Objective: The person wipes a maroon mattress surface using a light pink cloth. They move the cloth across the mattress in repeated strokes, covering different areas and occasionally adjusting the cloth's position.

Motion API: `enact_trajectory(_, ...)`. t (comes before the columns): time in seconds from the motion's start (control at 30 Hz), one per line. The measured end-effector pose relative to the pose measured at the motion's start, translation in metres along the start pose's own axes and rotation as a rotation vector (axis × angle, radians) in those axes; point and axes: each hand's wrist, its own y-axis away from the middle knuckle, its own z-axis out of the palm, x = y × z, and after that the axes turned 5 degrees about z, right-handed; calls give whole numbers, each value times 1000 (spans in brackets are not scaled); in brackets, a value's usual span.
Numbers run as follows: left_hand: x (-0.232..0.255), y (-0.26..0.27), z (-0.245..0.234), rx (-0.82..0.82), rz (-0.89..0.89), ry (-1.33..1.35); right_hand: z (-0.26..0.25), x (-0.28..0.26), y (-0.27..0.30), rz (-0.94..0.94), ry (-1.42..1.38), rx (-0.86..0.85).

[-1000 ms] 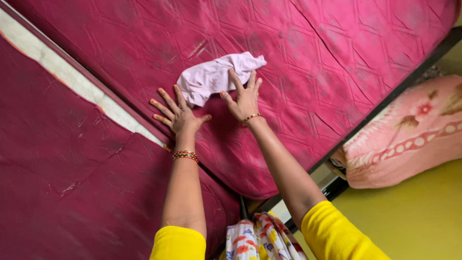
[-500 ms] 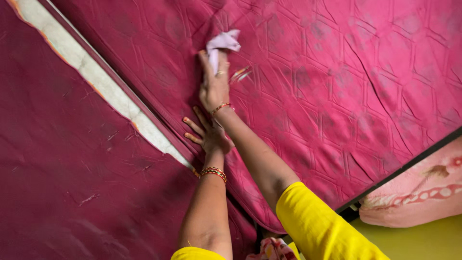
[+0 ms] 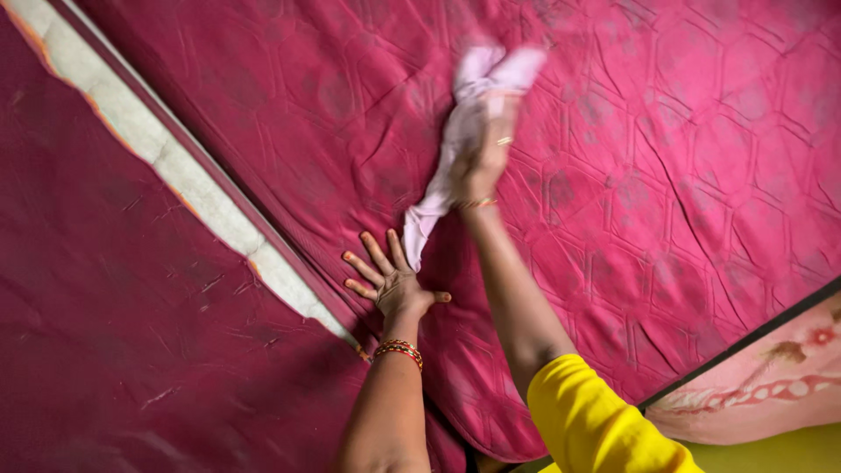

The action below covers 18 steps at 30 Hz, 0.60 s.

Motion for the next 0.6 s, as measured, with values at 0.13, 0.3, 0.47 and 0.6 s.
enact_trajectory(0.13, 2, 3, -7, 19, -27, 64, 16, 11, -17, -47, 573, -19)
enact_trajectory(0.3, -6, -10, 15, 147, 30, -20, 128, -60, 39, 476, -798, -401)
enact_trajectory(0.47, -18, -23, 42, 244, 59, -66, 136, -146, 137, -303, -180, -1075)
enact_trajectory(0.6, -10, -31, 41, 269, 84, -62, 102, -167, 141, -380, -514, -1139)
